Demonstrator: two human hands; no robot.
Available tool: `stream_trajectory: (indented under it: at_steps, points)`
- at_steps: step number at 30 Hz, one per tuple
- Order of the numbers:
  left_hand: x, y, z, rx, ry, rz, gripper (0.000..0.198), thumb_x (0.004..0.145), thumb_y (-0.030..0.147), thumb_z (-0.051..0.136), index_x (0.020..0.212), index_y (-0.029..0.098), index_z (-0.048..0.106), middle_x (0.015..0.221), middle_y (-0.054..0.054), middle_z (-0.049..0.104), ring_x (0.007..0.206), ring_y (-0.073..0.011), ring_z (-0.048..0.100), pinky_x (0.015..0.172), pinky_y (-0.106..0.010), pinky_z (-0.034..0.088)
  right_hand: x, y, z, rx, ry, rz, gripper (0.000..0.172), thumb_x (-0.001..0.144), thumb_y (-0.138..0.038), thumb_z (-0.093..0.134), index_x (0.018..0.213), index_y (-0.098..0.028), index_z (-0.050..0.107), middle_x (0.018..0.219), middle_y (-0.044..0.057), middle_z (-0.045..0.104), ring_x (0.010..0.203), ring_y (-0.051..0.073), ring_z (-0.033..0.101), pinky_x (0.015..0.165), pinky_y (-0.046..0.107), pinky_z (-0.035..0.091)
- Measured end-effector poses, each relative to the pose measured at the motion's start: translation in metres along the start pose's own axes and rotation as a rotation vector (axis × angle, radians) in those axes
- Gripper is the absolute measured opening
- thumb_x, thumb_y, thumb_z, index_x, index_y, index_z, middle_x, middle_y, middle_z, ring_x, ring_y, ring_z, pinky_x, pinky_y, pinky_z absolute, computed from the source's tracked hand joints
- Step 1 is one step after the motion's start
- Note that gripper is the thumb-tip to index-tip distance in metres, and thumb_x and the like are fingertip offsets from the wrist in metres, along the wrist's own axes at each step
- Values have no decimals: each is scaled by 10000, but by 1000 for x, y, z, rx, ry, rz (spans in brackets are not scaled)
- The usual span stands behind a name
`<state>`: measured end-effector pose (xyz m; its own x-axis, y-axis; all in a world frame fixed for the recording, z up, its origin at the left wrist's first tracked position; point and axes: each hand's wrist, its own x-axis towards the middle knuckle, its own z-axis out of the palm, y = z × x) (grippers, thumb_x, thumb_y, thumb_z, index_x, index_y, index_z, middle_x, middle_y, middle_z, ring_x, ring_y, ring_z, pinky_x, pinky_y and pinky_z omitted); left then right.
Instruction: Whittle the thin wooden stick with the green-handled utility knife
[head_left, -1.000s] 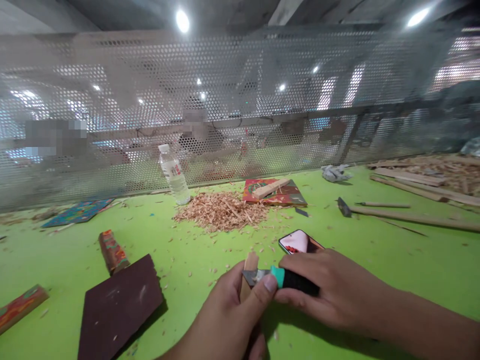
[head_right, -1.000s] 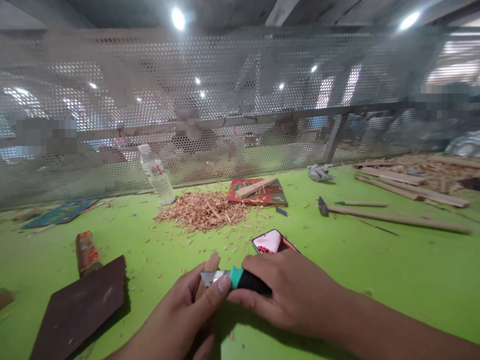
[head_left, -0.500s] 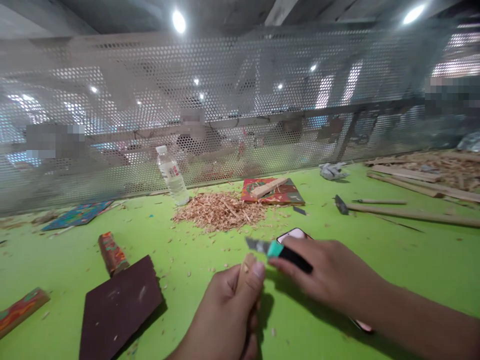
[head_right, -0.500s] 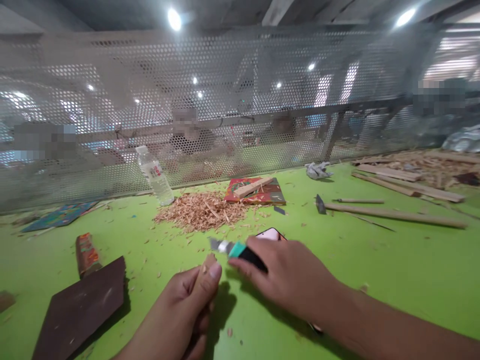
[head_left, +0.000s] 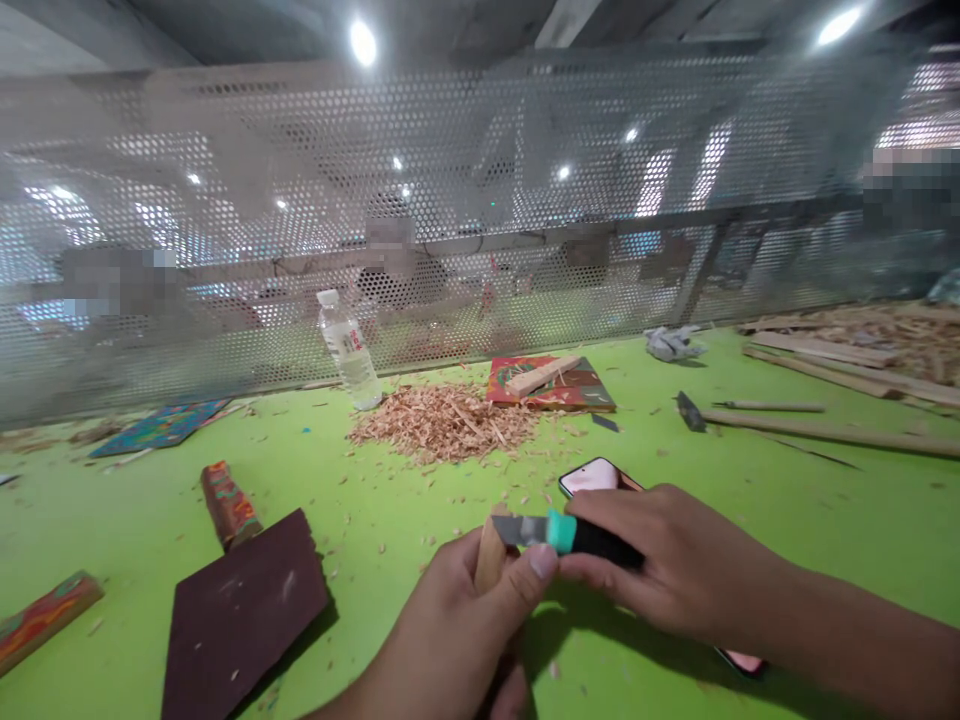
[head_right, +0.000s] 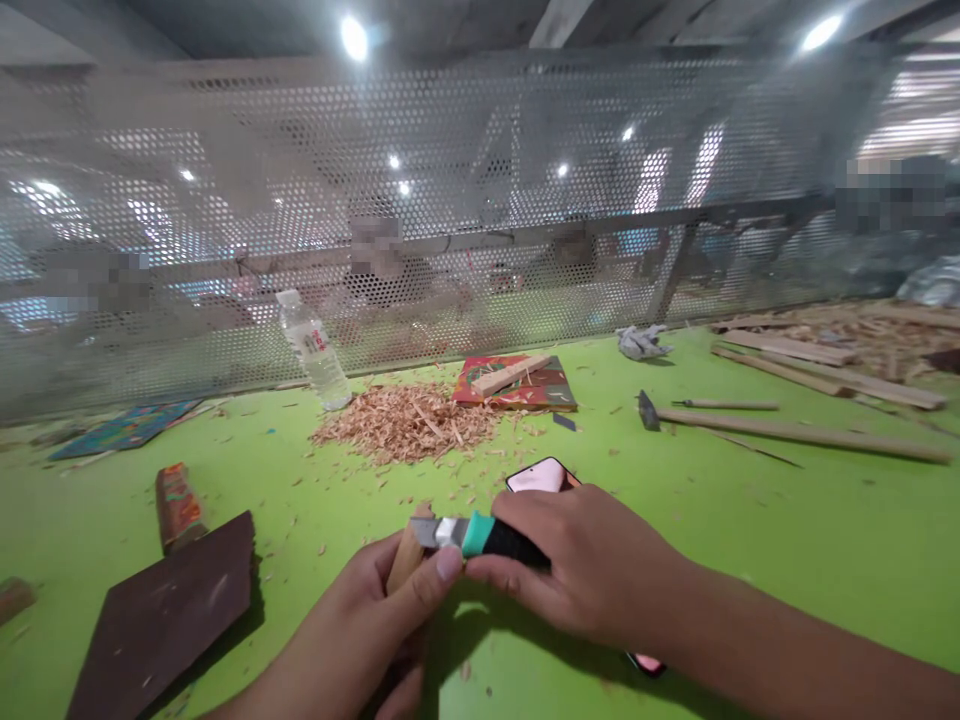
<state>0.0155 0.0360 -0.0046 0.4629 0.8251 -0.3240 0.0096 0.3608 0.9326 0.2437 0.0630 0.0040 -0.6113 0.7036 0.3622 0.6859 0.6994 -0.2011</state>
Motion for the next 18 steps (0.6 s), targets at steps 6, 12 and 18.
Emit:
stream_trajectory:
  at_steps: [6,12,18]
  points:
    - [0,-4,-1,41,26,0,565,846,805,729,894,268,562,357,139,428,268,-81,319,278,-157,266,1,-5,5,-53,6,-71,598,1151,-665,288,854,-237,580,698,16,676,588,205,596,581,337,357]
    - [2,2,4,-57,9,51,604,800,778,794,809,209,594,482,16,646,355,-85,521,378,-165,422,1,-9,2,-104,76,-96,580,1170,-619,278,883,-229,597,737,32,710,616,215,649,595,342,391]
    - [3,1,4,-169,59,21,654,717,779,860,722,181,596,525,-6,654,454,-125,666,468,-190,533,1,-20,10,-155,110,-44,554,1181,-575,263,891,-236,591,729,37,712,601,224,677,570,344,405]
